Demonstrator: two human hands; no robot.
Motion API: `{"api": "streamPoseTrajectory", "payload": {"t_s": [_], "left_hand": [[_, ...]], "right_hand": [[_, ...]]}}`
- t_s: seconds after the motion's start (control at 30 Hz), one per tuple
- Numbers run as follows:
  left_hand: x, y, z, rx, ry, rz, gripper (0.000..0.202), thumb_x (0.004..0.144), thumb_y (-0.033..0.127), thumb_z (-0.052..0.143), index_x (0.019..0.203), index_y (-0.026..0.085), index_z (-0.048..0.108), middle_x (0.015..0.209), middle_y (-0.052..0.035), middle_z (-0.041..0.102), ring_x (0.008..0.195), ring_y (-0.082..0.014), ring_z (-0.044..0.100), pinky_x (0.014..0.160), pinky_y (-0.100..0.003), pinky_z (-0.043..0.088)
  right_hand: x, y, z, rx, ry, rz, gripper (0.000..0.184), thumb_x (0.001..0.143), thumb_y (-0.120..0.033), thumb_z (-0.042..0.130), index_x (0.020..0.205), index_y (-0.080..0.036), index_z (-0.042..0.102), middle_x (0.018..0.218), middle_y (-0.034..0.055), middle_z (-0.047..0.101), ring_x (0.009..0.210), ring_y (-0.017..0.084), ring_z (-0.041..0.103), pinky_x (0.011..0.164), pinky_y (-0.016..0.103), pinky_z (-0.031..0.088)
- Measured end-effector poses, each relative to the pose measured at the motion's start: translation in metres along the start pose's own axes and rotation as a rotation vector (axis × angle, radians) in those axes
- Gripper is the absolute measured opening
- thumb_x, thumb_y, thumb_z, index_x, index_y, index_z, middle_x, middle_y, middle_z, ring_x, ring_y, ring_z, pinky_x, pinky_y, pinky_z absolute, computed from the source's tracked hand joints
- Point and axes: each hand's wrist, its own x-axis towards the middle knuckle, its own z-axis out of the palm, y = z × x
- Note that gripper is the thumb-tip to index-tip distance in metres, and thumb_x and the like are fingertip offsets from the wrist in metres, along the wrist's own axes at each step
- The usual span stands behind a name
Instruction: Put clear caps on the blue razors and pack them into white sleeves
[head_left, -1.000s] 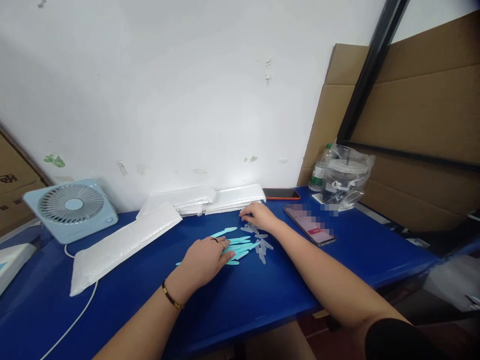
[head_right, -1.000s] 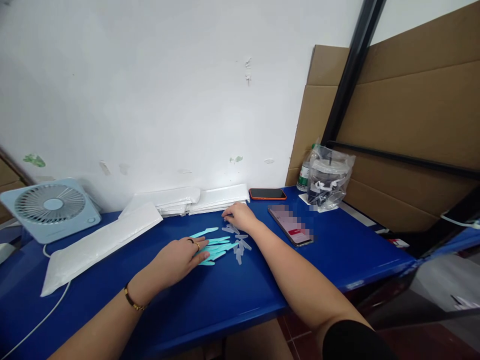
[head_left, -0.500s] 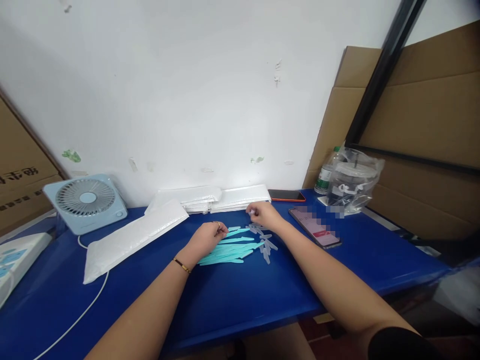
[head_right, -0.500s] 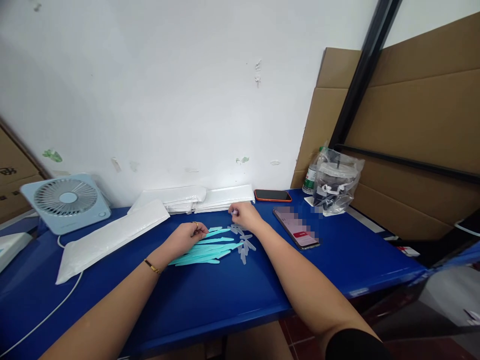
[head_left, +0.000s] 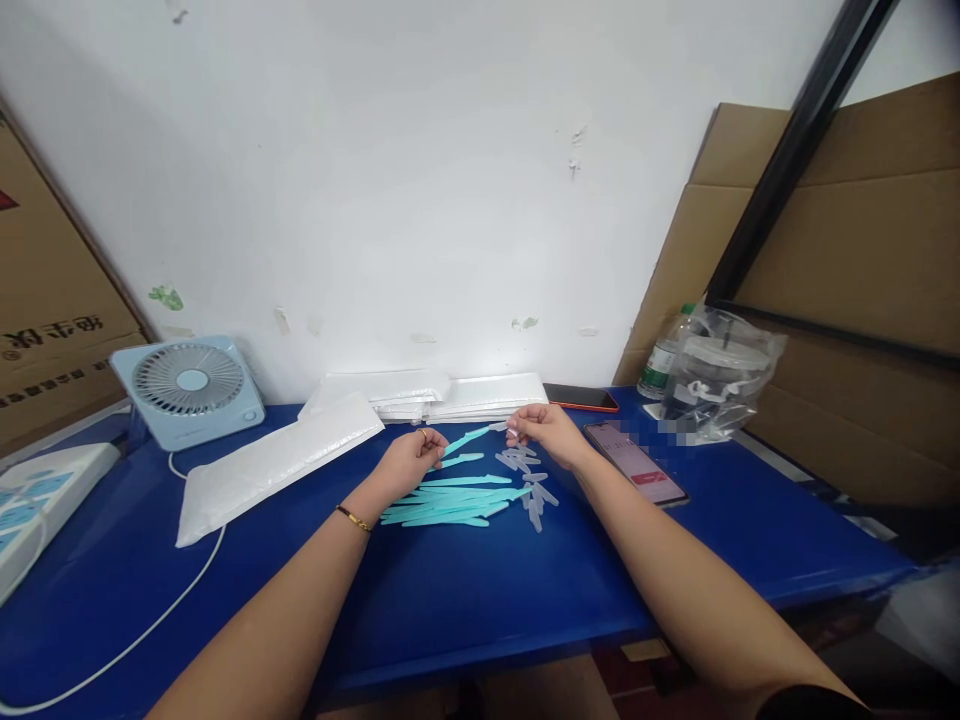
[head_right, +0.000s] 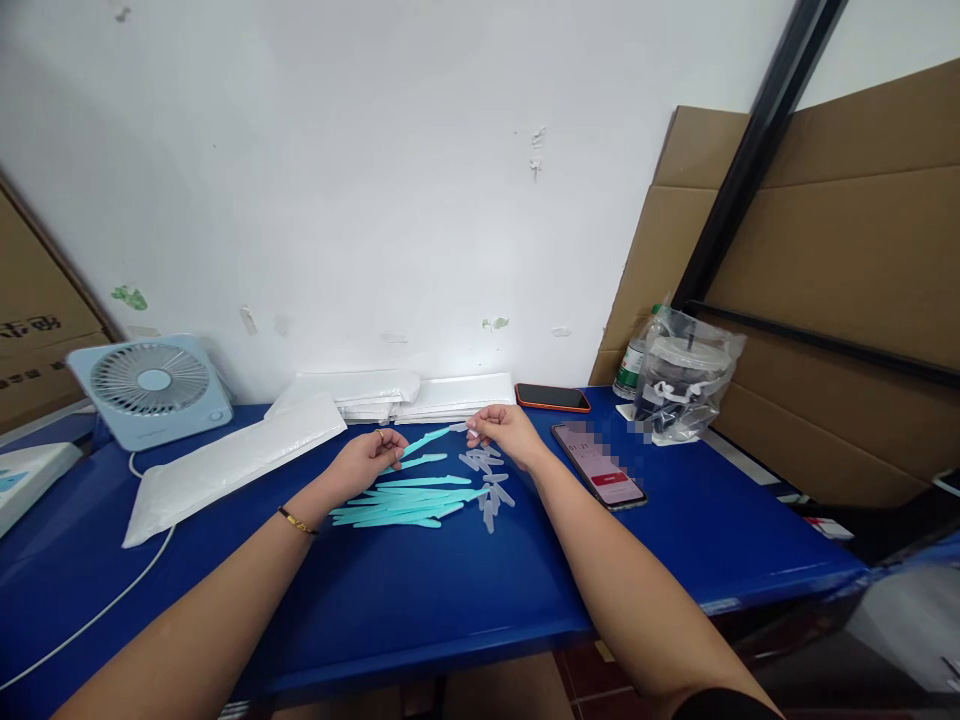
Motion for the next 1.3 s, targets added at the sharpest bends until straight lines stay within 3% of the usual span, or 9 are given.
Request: {"api": "streamPoseTrajectory", "payload": {"t_s": [0.37,0.5,0.6,0.73,0.83,0.93,1.1,1.2,1.3], "left_hand": [[0.002,0.001,0.004,0.132,0.021,0.039,0.025,0.081,0.037,0.043,0.087,0.019,0.059,0.073,-0.0010,0.062,0.067,-0.0154,0.056,0.061,-0.026,0.041],[0.002,-0.002,0.003,0.302,0.094,0.071,0.022,0.081,0.033,0.045,0.089,0.020,0.062,0.082,-0.0033,0.062,0.077,-0.0183,0.057,0.069,-0.029,0.042],[0.000,0.000,0.004,0.375,0.133,0.136,0.023,0.077,0.034,0.054,0.094,0.022,0.062,0.095,-0.0044,0.061,0.090,-0.0214,0.055,0.076,-0.031,0.042],[-0.003,0.011,0.007,0.407,-0.019,0.215,0.024,0.072,0.042,0.060,0.086,0.024,0.067,0.095,-0.0039,0.061,0.091,-0.0223,0.054,0.076,-0.031,0.042],[-0.005,0.016,0.009,0.451,-0.075,0.206,0.018,0.073,0.038,0.059,0.076,0.023,0.068,0.089,-0.0040,0.063,0.091,-0.0228,0.054,0.075,-0.031,0.041],[-0.004,0.015,0.010,0.453,-0.073,0.181,0.016,0.075,0.034,0.055,0.072,0.023,0.067,0.087,-0.0033,0.064,0.088,-0.0219,0.055,0.073,-0.030,0.041],[-0.004,0.009,0.010,0.416,-0.093,0.155,0.017,0.075,0.035,0.055,0.072,0.022,0.066,0.086,-0.0036,0.063,0.085,-0.0210,0.056,0.070,-0.029,0.040],[-0.004,0.007,0.008,0.378,-0.060,0.133,0.020,0.077,0.038,0.052,0.071,0.022,0.063,0.082,-0.0030,0.063,0.079,-0.0198,0.056,0.068,-0.029,0.039],[-0.002,0.004,0.003,0.230,-0.007,0.042,0.027,0.081,0.043,0.046,0.078,0.020,0.059,0.074,-0.0018,0.063,0.068,-0.0171,0.055,0.060,-0.027,0.039]], "right_hand": [[0.000,-0.002,0.028,-0.116,-0.084,0.023,0.036,0.067,-0.046,0.068,0.077,-0.012,0.064,0.066,0.0041,0.067,0.061,0.015,0.064,0.055,0.023,0.046],[-0.001,-0.004,0.019,-0.566,0.003,-0.077,0.023,0.070,-0.038,0.066,0.077,-0.016,0.069,0.065,0.0027,0.064,0.059,0.013,0.059,0.054,0.024,0.042],[-0.005,-0.007,0.008,-0.880,-0.027,-0.190,0.016,0.067,-0.035,0.068,0.070,-0.019,0.071,0.074,0.0034,0.064,0.066,0.014,0.057,0.057,0.023,0.040],[-0.010,-0.009,0.008,-1.123,-0.105,-0.194,0.009,0.064,-0.028,0.069,0.067,-0.019,0.070,0.077,0.0047,0.065,0.067,0.016,0.058,0.060,0.024,0.040],[-0.011,-0.009,0.013,-1.216,-0.119,-0.228,0.005,0.065,-0.017,0.064,0.066,-0.018,0.069,0.077,0.0049,0.066,0.067,0.016,0.058,0.062,0.025,0.040],[-0.010,-0.008,0.012,-1.147,-0.125,-0.247,0.008,0.068,-0.016,0.060,0.070,-0.018,0.068,0.076,0.0045,0.066,0.066,0.015,0.058,0.060,0.024,0.040],[-0.009,-0.006,0.000,-0.740,-0.123,-0.138,0.014,0.077,-0.028,0.056,0.079,-0.017,0.065,0.064,0.0013,0.064,0.054,0.012,0.057,0.052,0.022,0.042],[-0.008,-0.005,-0.004,-0.509,-0.128,-0.056,0.019,0.073,-0.033,0.063,0.078,-0.015,0.066,0.063,0.0018,0.064,0.052,0.013,0.060,0.053,0.024,0.047],[-0.008,-0.006,-0.002,-0.334,-0.037,-0.057,0.021,0.067,-0.033,0.069,0.076,-0.014,0.067,0.068,0.0047,0.067,0.063,0.017,0.065,0.061,0.028,0.052]]}}
